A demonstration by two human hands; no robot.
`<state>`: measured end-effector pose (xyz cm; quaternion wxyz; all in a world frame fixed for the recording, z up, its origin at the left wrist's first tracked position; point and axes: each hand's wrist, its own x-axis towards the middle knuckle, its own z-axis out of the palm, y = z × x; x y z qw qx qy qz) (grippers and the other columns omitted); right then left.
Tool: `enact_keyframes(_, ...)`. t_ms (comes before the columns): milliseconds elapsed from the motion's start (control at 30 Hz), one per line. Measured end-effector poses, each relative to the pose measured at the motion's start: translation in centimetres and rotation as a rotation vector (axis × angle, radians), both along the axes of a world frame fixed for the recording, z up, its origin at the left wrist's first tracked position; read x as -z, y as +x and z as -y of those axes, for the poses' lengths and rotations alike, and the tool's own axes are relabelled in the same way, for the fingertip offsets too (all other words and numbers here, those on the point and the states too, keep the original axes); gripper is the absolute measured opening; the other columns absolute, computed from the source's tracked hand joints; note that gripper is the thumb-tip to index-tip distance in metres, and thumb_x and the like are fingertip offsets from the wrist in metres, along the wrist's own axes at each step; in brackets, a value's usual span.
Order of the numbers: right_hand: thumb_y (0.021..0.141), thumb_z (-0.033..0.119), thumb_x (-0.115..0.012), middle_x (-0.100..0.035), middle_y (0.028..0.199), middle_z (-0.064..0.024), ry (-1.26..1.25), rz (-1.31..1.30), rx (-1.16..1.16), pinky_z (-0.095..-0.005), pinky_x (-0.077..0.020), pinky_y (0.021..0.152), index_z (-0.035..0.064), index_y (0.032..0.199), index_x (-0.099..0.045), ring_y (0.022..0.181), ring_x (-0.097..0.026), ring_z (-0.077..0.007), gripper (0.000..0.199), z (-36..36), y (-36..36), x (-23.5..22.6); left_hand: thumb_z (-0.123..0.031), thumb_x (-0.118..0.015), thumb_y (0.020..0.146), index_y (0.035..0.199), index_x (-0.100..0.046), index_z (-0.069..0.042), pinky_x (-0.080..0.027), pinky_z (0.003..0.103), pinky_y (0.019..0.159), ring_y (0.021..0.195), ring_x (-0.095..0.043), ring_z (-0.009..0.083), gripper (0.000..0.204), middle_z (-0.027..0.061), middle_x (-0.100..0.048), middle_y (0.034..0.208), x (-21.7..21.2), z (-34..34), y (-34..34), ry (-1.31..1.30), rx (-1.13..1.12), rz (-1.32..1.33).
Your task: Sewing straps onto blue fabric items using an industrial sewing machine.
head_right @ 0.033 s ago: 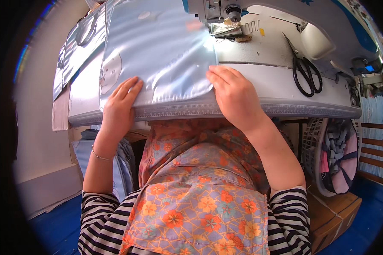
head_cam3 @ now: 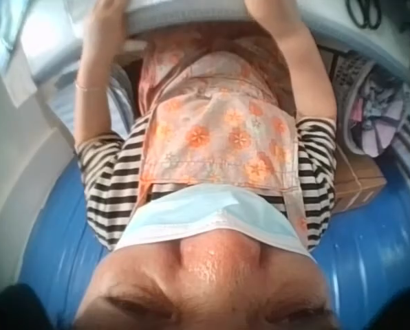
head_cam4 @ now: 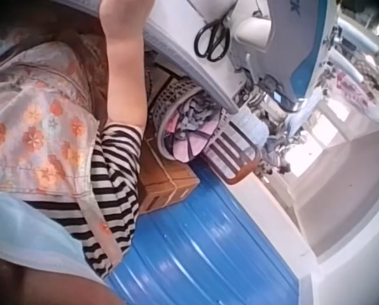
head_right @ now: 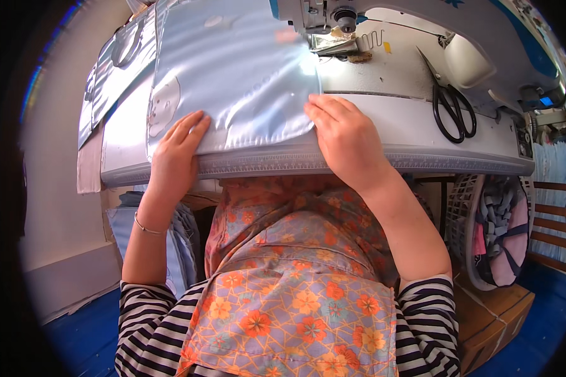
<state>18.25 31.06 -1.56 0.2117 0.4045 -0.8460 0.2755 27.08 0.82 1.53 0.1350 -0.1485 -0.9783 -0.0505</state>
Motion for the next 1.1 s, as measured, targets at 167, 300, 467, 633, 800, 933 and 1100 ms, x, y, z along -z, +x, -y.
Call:
enact_keyframes(167, 0.083, -0.001, -0.067, -0.067, 0.119, -0.0132, 0.063, 0.004, 0.026, -0.0397, -0.0527, 0.095, 0.0008, 0.113, -0.069, 0.109, -0.063, -0.0312, 0.030, 0.7, -1.3, 0.0, 0.010, -0.053, 0.078, 0.125, -0.064, -0.002, -0.048, 0.042, 0.103, 0.122, -0.058, 0.0346, 0.050, 0.0173, -0.061, 0.131, 0.5, 1.0, -2.5, 0.030, -0.057, -0.011)
enact_keyframes(300, 0.087, 0.005, -0.067, -0.066, 0.119, -0.0143, 0.064, 0.019, 0.022, -0.0403, -0.0521, 0.096, 0.0007, 0.114, -0.069, 0.110, -0.063, -0.0318, 0.027, 1.4, -2.1, -0.1, 0.009, -0.050, 0.082, 0.125, -0.065, -0.004, -0.048, 0.041, 0.103, 0.122, -0.058, 0.0333, 0.047, 0.0140, -0.062, 0.132, 0.7, 1.9, -4.2, 0.048, -0.105, -0.029)
enact_keyframes(467, 0.091, 0.012, -0.065, -0.063, 0.125, -0.0176, 0.105, 0.015, 0.024, -0.0415, -0.0500, 0.098, 0.0016, 0.120, -0.066, 0.114, -0.061, -0.0340, 0.031, 2.2, -3.3, 0.1, 0.007, -0.051, 0.084, 0.126, -0.065, -0.005, -0.048, 0.040, 0.103, 0.122, -0.059, 0.0324, 0.046, 0.0129, -0.062, 0.132, 1.2, 2.9, -5.8, 0.001, -0.143, -0.054)
enact_keyframes(633, 0.092, 0.015, -0.064, -0.061, 0.128, -0.0185, 0.121, 0.023, 0.043, -0.0425, -0.0483, 0.101, 0.0016, 0.123, -0.065, 0.117, -0.059, -0.0347, 0.033, 2.7, -3.9, 0.1, 0.003, -0.052, 0.086, 0.127, -0.064, -0.004, -0.048, 0.039, 0.103, 0.122, -0.059, 0.0311, 0.043, 0.0120, -0.063, 0.133, 1.4, 2.9, -6.3, -0.046, -0.180, -0.049)
enact_keyframes(800, 0.092, 0.015, -0.064, -0.061, 0.129, -0.0191, 0.136, 0.017, 0.070, -0.0423, -0.0474, 0.103, 0.0018, 0.124, -0.064, 0.119, -0.058, -0.0352, 0.035, 3.0, -4.3, 0.2, -0.005, -0.056, 0.087, 0.126, -0.062, -0.001, -0.052, 0.037, 0.098, 0.116, -0.063, 0.0287, 0.040, 0.0137, -0.064, 0.130, 1.4, 2.1, -4.8, -0.262, -0.129, -0.096)
enact_keyframes(933, 0.091, 0.013, -0.063, -0.061, 0.129, -0.0194, 0.109, 0.022, 0.086, -0.0425, -0.0469, 0.104, 0.0013, 0.123, -0.063, 0.119, -0.058, -0.0357, 0.034, 3.0, -4.6, 0.6, -0.009, -0.059, 0.080, 0.114, -0.064, 0.001, -0.055, 0.032, 0.077, 0.091, -0.068, 0.0232, 0.036, 0.0119, -0.067, 0.108, 0.0, -1.2, -1.7, -0.399, 0.034, -0.132)
enact_keyframes(1100, 0.090, 0.005, -0.060, -0.063, 0.125, -0.0197, 0.055, -0.010, 0.077, -0.0420, -0.0483, 0.102, -0.0003, 0.118, -0.065, 0.117, -0.060, -0.0354, 0.029, 2.6, -5.0, 0.9, -0.016, -0.060, 0.076, 0.107, -0.063, 0.003, -0.051, 0.028, 0.065, 0.077, -0.062, 0.0167, 0.036, 0.0060, -0.062, 0.092, -2.3, -6.7, 1.7, -0.293, 0.281, 0.038)
